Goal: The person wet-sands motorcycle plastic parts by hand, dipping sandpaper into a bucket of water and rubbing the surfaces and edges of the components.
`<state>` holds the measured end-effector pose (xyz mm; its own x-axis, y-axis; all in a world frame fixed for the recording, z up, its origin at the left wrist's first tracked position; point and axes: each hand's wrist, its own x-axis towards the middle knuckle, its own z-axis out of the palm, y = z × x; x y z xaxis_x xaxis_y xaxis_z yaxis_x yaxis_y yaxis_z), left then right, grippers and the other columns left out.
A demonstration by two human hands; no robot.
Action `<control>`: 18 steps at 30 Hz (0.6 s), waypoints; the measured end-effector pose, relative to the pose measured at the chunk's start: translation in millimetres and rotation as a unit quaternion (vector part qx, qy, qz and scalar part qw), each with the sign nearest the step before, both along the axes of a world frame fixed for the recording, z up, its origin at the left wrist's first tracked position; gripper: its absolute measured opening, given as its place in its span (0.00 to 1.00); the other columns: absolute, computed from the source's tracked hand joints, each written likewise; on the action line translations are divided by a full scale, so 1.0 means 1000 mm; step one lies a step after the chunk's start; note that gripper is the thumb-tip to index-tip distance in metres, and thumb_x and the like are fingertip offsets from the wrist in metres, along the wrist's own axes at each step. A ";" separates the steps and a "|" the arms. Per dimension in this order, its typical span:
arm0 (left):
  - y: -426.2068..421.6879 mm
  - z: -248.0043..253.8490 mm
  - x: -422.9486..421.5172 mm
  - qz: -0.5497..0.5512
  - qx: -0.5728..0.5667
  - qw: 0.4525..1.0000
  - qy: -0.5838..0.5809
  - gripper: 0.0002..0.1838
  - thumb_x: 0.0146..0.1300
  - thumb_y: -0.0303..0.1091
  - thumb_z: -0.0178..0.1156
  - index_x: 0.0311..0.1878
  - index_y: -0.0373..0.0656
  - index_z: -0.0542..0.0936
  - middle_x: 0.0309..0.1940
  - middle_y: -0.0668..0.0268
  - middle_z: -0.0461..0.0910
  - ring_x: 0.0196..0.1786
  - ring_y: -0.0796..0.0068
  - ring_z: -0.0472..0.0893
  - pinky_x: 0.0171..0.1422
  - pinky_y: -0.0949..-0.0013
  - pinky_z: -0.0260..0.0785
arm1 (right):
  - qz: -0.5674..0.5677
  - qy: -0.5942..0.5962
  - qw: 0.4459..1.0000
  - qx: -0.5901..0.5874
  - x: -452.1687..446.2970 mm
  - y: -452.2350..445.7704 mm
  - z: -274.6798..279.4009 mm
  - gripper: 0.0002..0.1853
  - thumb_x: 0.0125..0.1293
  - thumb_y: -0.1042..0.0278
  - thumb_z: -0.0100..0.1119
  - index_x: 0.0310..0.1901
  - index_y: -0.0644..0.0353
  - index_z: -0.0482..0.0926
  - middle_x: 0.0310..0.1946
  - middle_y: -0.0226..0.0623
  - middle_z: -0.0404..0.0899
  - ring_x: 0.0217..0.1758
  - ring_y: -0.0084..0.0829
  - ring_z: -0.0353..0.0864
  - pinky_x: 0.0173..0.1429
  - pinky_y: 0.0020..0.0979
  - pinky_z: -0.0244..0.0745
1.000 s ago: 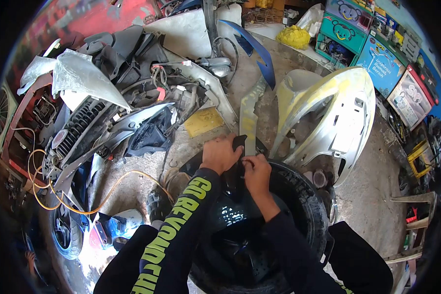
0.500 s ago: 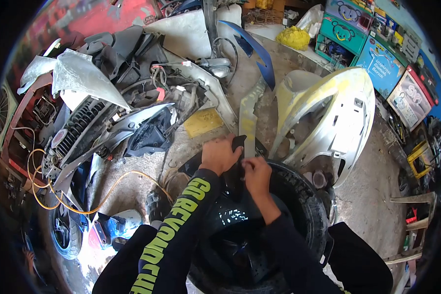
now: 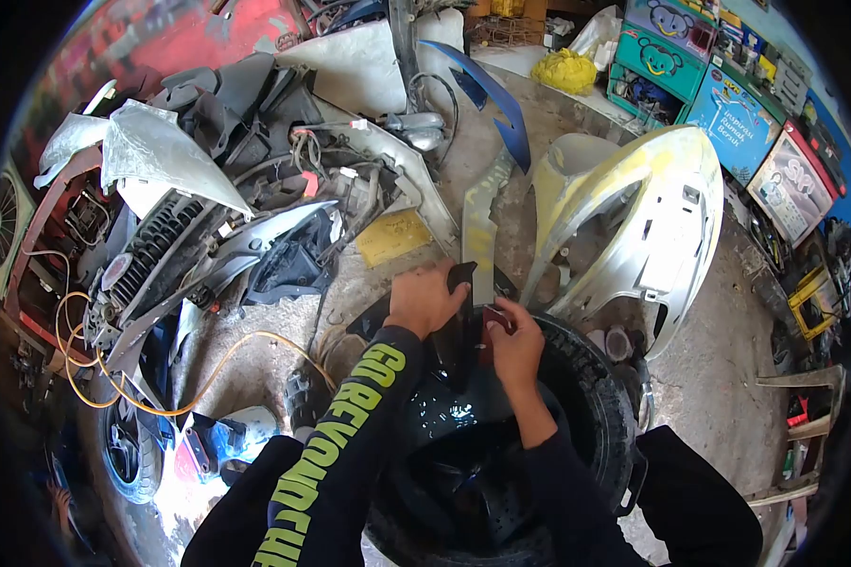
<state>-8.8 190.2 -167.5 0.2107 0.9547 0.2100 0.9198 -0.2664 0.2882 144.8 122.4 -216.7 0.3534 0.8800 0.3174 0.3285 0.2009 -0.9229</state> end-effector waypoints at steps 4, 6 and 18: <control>-0.001 -0.002 0.003 -0.003 0.001 1.000 -0.014 0.28 0.63 0.58 0.58 0.59 0.49 0.78 0.45 0.50 0.85 0.49 0.48 0.84 0.53 0.50 0.75 | -0.034 -0.023 0.999 -0.020 -0.002 -0.007 0.010 0.18 0.55 0.82 0.65 0.50 0.64 0.82 0.34 0.44 0.84 0.37 0.43 0.86 0.46 0.36 0.80; -0.001 -0.001 0.003 -0.001 0.000 1.000 -0.012 0.28 0.63 0.58 0.58 0.59 0.50 0.78 0.45 0.50 0.84 0.50 0.48 0.84 0.53 0.50 0.75 | -0.041 -0.043 0.998 0.007 -0.012 -0.003 0.005 0.17 0.55 0.82 0.65 0.48 0.64 0.82 0.35 0.43 0.83 0.37 0.43 0.85 0.45 0.38 0.80; 0.000 -0.004 0.003 0.004 0.003 1.000 0.000 0.27 0.63 0.57 0.59 0.59 0.51 0.78 0.44 0.50 0.85 0.49 0.50 0.84 0.52 0.51 0.75 | 0.079 -0.004 0.996 -0.044 -0.017 -0.050 0.011 0.19 0.57 0.79 0.71 0.52 0.64 0.85 0.34 0.32 0.84 0.34 0.20 0.80 0.41 0.23 0.75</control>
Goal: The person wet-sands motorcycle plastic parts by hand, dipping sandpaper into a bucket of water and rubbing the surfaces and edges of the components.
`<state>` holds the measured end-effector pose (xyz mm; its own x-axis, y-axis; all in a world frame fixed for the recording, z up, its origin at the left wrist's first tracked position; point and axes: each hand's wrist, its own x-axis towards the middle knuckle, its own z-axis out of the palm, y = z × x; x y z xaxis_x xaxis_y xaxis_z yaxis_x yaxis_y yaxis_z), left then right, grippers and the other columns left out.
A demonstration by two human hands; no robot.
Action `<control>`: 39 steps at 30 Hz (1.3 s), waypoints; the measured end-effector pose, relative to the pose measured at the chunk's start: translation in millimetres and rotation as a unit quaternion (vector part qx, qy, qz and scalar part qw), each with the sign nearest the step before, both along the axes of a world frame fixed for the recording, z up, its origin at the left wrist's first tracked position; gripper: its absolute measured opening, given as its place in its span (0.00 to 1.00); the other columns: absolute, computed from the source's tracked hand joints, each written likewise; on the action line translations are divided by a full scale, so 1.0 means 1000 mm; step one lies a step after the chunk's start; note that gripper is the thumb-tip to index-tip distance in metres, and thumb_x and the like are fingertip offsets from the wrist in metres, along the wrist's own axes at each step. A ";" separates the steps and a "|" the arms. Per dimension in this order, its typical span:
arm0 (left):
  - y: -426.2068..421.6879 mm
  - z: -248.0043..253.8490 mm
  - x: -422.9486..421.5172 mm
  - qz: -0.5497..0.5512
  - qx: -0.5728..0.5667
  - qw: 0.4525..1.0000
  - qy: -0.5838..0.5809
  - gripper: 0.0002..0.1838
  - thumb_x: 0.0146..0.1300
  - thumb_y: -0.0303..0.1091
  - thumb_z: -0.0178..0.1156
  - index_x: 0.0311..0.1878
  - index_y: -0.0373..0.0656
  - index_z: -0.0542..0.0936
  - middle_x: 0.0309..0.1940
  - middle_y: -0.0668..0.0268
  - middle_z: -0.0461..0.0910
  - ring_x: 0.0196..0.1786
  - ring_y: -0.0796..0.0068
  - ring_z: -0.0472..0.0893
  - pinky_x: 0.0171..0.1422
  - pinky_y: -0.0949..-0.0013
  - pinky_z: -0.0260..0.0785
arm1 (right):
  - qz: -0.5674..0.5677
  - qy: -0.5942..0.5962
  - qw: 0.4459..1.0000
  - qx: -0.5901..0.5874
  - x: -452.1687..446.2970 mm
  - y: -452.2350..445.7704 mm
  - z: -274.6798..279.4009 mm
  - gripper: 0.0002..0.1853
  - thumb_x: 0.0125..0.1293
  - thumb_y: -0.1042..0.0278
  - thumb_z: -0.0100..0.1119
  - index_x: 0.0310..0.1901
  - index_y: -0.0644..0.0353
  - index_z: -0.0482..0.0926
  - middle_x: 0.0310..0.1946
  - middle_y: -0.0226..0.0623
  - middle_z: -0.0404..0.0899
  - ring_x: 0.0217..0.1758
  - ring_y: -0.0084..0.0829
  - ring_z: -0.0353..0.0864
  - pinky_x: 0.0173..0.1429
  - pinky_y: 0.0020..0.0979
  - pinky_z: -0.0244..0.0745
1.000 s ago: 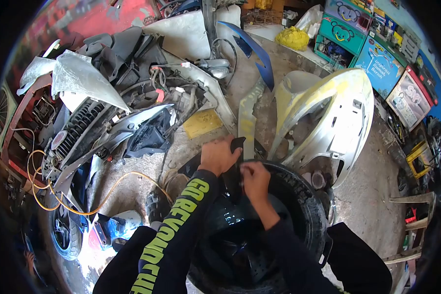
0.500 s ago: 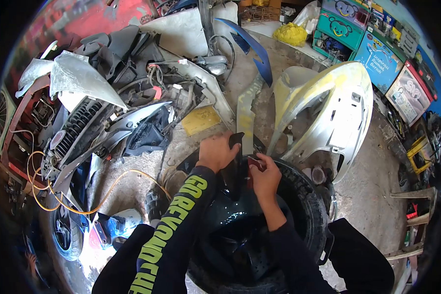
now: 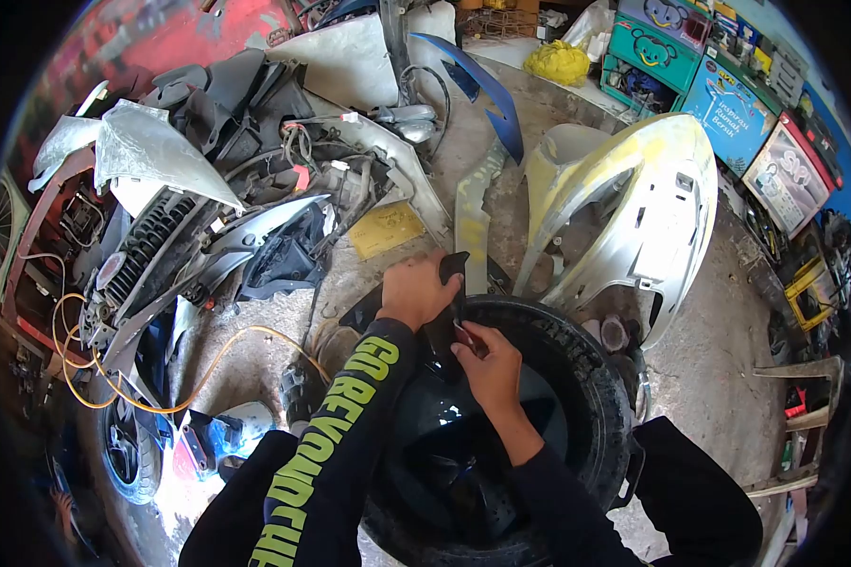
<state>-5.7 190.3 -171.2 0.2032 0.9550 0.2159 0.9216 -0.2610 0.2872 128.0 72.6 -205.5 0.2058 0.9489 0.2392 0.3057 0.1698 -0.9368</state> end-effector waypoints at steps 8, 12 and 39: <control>-0.001 0.000 0.000 0.008 -0.003 1.000 0.009 0.28 0.63 0.58 0.59 0.59 0.50 0.78 0.43 0.51 0.85 0.49 0.51 0.84 0.52 0.51 0.75 | -0.013 0.038 0.994 -0.099 0.021 0.011 -0.022 0.09 0.63 0.74 0.65 0.43 0.64 0.86 0.32 0.37 0.84 0.33 0.24 0.81 0.40 0.27 0.75; 0.001 -0.002 0.000 0.000 0.015 1.000 0.006 0.27 0.63 0.57 0.59 0.58 0.50 0.78 0.42 0.52 0.85 0.48 0.51 0.84 0.51 0.51 0.75 | -0.036 -0.037 0.982 -0.180 0.042 0.007 -0.051 0.08 0.64 0.71 0.64 0.39 0.67 0.85 0.26 0.36 0.84 0.30 0.23 0.82 0.38 0.30 0.75; -0.006 -0.004 0.006 0.017 0.056 0.998 0.016 0.27 0.62 0.56 0.61 0.58 0.49 0.78 0.39 0.53 0.85 0.44 0.50 0.85 0.49 0.51 0.75 | -0.090 0.019 0.988 -0.126 0.005 0.008 -0.025 0.11 0.58 0.68 0.68 0.41 0.64 0.86 0.28 0.44 0.86 0.33 0.35 0.87 0.42 0.34 0.78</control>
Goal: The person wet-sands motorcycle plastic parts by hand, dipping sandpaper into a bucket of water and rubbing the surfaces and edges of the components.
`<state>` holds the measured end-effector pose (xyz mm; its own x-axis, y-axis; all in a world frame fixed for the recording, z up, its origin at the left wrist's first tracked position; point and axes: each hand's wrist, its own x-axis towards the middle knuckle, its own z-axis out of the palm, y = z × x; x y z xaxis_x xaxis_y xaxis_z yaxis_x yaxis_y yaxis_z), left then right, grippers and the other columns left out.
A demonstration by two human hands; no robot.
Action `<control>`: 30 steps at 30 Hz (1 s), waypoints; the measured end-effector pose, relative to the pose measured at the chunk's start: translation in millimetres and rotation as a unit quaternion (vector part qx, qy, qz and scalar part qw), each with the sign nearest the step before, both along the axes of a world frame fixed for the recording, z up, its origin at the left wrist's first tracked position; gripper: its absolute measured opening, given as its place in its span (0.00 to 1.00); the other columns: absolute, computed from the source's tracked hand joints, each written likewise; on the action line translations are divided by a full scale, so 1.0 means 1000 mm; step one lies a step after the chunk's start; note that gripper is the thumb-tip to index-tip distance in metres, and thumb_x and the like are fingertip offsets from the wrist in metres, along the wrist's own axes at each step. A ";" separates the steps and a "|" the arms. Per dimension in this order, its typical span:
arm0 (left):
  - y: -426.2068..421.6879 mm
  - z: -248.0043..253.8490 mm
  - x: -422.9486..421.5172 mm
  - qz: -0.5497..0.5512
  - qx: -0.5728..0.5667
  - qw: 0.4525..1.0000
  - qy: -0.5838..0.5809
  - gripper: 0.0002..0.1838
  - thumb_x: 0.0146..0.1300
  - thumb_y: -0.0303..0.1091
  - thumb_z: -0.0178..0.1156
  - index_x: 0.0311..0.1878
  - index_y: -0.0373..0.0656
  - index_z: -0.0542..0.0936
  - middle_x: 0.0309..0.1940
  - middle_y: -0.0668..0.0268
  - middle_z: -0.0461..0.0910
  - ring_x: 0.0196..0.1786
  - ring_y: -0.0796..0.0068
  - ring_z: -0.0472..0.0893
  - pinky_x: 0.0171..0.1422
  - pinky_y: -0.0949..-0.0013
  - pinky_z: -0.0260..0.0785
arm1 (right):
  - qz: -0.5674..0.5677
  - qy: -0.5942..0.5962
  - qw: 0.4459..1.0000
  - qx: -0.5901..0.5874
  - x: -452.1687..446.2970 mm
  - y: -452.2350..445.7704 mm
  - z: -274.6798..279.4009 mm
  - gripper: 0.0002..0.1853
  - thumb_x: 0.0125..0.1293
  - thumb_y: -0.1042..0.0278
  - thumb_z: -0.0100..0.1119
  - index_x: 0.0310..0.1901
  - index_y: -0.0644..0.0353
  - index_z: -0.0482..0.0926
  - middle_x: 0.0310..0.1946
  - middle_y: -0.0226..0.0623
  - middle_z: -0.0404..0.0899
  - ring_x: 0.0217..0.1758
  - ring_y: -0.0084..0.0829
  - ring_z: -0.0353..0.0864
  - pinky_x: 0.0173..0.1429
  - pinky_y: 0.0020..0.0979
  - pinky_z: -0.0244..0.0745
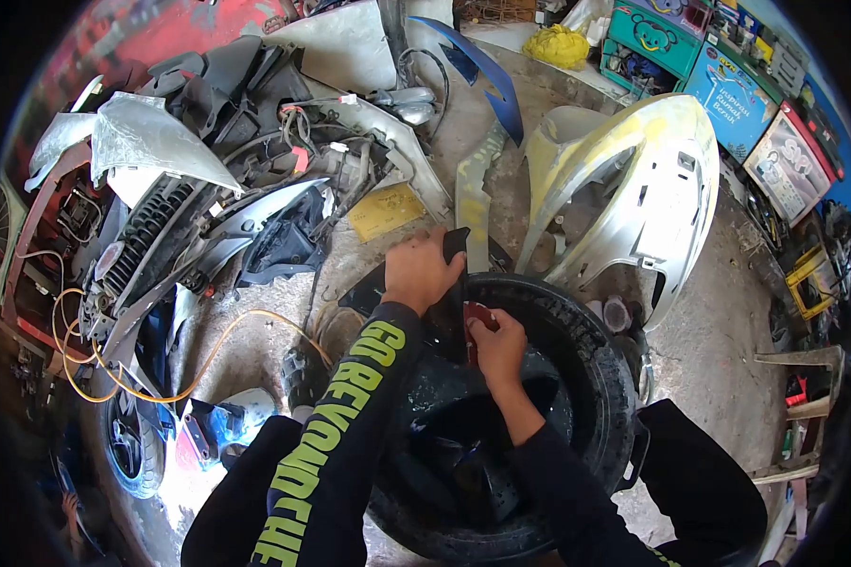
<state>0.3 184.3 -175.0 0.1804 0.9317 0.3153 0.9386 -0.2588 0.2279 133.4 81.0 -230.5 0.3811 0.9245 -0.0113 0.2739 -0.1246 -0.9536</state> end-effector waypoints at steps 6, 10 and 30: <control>0.001 -0.002 -0.003 -0.004 0.006 1.000 -0.004 0.27 0.63 0.56 0.60 0.59 0.49 0.77 0.40 0.53 0.85 0.44 0.50 0.85 0.49 0.51 0.75 | 0.019 0.054 0.998 -0.024 0.004 0.016 0.001 0.12 0.58 0.67 0.68 0.41 0.63 0.87 0.29 0.43 0.86 0.32 0.34 0.86 0.41 0.33 0.78; 0.002 -0.003 -0.003 -0.005 -0.001 1.000 -0.005 0.28 0.63 0.56 0.60 0.59 0.49 0.77 0.40 0.52 0.86 0.44 0.50 0.85 0.49 0.51 0.75 | 0.028 0.093 0.994 -0.047 0.003 0.019 0.003 0.13 0.59 0.65 0.68 0.41 0.65 0.87 0.30 0.42 0.87 0.33 0.33 0.87 0.42 0.33 0.78; 0.002 0.002 -0.002 0.002 -0.020 1.000 -0.001 0.28 0.62 0.57 0.61 0.59 0.49 0.77 0.42 0.51 0.85 0.46 0.50 0.85 0.52 0.52 0.75 | 0.031 0.093 0.995 -0.028 0.004 0.021 0.003 0.09 0.58 0.69 0.68 0.35 0.67 0.85 0.26 0.37 0.85 0.28 0.28 0.83 0.35 0.31 0.75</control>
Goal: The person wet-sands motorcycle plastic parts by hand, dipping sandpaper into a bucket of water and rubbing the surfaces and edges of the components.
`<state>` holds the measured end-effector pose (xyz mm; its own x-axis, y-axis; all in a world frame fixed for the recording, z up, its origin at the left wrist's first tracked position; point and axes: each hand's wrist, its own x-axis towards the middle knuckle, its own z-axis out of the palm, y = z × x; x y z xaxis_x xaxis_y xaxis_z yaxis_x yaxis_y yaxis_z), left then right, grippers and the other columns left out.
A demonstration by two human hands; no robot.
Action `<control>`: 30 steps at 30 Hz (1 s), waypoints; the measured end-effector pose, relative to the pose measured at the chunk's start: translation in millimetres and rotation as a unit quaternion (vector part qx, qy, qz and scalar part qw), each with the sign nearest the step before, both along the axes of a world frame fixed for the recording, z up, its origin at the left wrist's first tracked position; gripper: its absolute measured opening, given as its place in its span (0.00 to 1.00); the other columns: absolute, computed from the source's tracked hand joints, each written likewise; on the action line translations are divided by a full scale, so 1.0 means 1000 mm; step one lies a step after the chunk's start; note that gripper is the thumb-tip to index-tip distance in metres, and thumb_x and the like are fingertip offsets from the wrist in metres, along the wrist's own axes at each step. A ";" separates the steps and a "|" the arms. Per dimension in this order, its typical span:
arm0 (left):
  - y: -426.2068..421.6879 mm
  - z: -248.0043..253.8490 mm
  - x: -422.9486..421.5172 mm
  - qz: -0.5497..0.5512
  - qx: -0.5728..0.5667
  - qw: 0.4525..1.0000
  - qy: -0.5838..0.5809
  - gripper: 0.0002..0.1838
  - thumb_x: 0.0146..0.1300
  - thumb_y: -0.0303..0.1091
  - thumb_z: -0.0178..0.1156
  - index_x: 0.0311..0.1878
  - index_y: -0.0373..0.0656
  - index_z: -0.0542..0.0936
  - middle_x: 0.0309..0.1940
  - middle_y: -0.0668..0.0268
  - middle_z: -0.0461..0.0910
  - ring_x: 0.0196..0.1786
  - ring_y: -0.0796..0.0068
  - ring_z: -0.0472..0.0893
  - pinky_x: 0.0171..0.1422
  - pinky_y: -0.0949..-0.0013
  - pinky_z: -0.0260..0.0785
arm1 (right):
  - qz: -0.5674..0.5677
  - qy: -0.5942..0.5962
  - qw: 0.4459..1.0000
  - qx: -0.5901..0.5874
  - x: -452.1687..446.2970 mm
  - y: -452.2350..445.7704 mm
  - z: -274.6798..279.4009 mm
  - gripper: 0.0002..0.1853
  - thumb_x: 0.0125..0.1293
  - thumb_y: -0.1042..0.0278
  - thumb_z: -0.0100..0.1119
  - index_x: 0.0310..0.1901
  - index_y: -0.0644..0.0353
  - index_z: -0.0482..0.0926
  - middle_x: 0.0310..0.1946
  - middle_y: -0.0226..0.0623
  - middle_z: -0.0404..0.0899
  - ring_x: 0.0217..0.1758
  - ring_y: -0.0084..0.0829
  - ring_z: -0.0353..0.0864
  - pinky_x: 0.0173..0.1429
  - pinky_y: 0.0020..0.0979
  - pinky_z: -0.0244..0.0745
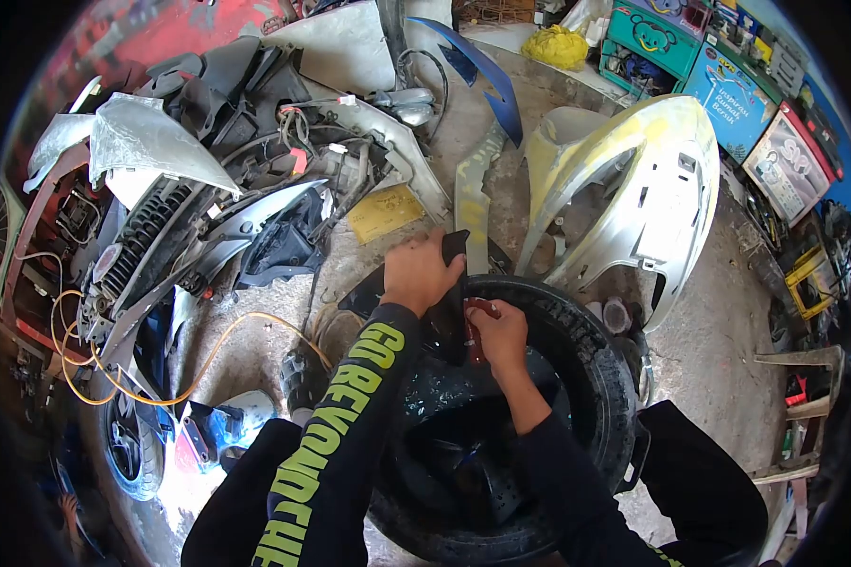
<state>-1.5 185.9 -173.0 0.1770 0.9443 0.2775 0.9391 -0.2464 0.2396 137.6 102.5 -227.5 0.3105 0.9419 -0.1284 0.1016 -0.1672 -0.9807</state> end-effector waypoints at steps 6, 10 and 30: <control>-0.001 0.000 0.000 0.000 0.008 1.000 -0.001 0.29 0.62 0.57 0.61 0.59 0.48 0.77 0.42 0.52 0.85 0.45 0.50 0.85 0.50 0.51 0.75 | -0.037 -0.097 0.995 0.007 -0.004 0.001 -0.002 0.12 0.52 0.65 0.69 0.28 0.68 0.83 0.23 0.45 0.83 0.27 0.36 0.84 0.37 0.38 0.76; -0.001 -0.002 0.000 -0.004 0.023 1.000 -0.004 0.29 0.61 0.57 0.61 0.59 0.48 0.77 0.42 0.53 0.84 0.45 0.50 0.85 0.50 0.52 0.75 | -0.059 -0.079 0.995 -0.008 -0.005 -0.009 -0.009 0.12 0.50 0.65 0.70 0.26 0.67 0.81 0.21 0.45 0.82 0.25 0.36 0.83 0.35 0.38 0.76; 0.001 0.006 -0.002 0.018 -0.031 0.999 -0.001 0.29 0.62 0.58 0.59 0.59 0.48 0.77 0.44 0.53 0.84 0.48 0.51 0.85 0.52 0.51 0.75 | -0.050 -0.144 0.988 0.033 -0.010 -0.004 0.009 0.12 0.55 0.64 0.70 0.29 0.66 0.82 0.25 0.47 0.84 0.29 0.39 0.86 0.37 0.37 0.77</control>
<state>-4.0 187.2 -167.1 0.1425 0.9653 0.2187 0.9466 -0.1975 0.2547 127.5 98.1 -218.6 0.4172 0.9080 0.0390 0.3648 -0.1281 -0.9222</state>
